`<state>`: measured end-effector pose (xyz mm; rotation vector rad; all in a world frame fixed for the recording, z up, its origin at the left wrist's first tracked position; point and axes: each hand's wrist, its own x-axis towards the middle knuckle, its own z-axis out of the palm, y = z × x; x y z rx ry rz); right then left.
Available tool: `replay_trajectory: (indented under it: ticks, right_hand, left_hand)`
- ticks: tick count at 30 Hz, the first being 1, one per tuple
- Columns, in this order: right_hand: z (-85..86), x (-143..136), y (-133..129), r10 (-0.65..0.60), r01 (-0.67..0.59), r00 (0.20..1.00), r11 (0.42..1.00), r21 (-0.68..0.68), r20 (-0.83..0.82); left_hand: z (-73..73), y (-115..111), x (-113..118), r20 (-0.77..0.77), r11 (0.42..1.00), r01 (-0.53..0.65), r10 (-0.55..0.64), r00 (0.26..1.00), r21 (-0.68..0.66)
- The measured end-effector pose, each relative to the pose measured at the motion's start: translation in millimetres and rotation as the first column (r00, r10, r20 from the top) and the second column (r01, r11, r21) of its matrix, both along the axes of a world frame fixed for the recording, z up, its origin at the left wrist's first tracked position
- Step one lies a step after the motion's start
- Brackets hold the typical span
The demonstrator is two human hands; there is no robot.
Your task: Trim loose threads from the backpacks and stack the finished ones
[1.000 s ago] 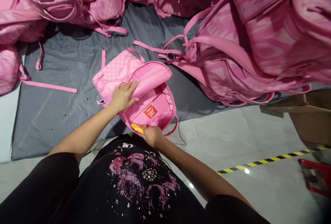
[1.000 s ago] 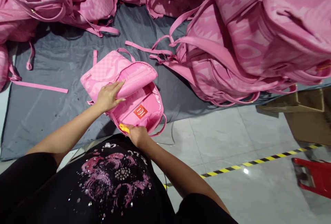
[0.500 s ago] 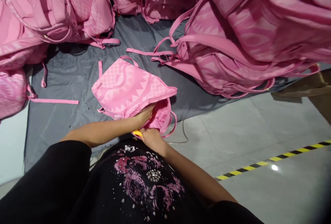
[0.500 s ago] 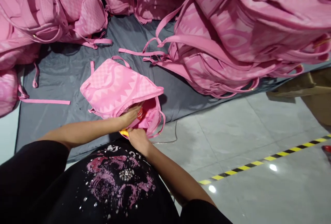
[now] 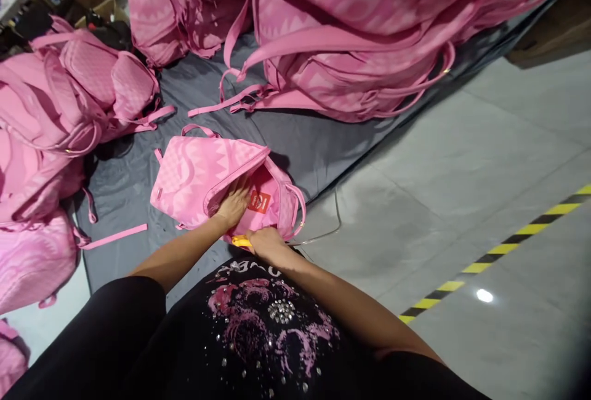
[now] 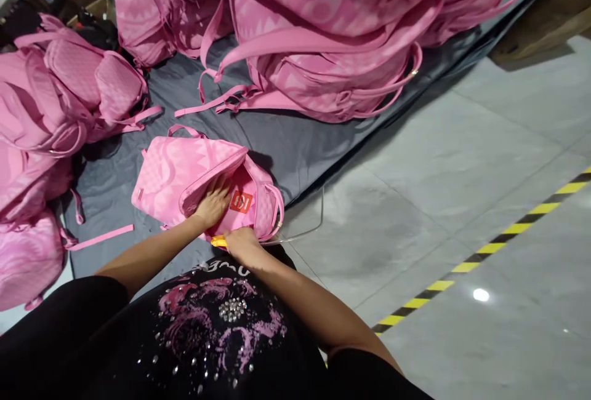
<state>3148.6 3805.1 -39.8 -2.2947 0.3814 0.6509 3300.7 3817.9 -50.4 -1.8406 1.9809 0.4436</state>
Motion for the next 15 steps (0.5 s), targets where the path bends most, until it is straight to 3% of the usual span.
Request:
replay_trajectory:
  ticks: [3,8,13,15]
  right_hand:
    - [-1.6,0.3,1.0,-0.022,0.022,1.000,1.000,0.010,0.011]
    - [1.1,0.2,0.5,-0.062,0.062,0.998,0.998,0.007,0.014]
    - [6.5,-0.2,0.2,-0.064,0.064,0.998,0.998,-0.029,0.004]
    - [7.3,-1.9,1.7,-0.064,0.064,0.998,0.996,-0.056,0.003]
  left_hand:
    - [-10.2,0.7,2.3,-0.034,0.996,-0.044,0.047,0.998,0.080]
    - [-21.1,5.8,4.2,-0.061,0.994,-0.084,0.088,0.994,0.063]
    - [-12.6,5.1,-2.5,-0.237,0.991,-0.131,0.137,0.962,0.040]
    - [-3.4,5.5,-10.9,-0.443,0.976,-0.215,0.209,0.872,0.038]
